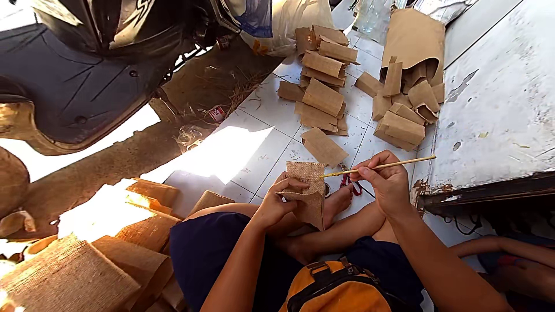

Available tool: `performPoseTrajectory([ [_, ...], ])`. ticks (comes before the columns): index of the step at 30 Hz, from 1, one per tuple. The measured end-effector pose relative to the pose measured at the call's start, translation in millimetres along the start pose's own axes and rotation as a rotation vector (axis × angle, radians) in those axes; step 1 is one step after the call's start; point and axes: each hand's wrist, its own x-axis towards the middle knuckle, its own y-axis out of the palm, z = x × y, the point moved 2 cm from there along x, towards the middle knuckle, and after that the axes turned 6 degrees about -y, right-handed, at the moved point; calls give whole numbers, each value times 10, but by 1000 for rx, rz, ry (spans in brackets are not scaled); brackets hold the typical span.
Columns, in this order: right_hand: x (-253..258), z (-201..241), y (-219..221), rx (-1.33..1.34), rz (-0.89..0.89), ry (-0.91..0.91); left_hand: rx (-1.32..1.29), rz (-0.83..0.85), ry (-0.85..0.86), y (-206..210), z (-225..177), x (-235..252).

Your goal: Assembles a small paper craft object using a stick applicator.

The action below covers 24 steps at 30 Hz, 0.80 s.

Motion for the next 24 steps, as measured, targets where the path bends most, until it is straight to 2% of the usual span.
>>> performPoseTrajectory([
  [12,-84,16,-4,-88,32,-69,10,6,-13,-13,-6,-2],
  [21,-86,-10,-65,-14,3,-102,-27,35,-19,-21,0,-8],
  [24,-119,-45,-78,16,82,-74,-59,63,-8,-28,7,-12],
])
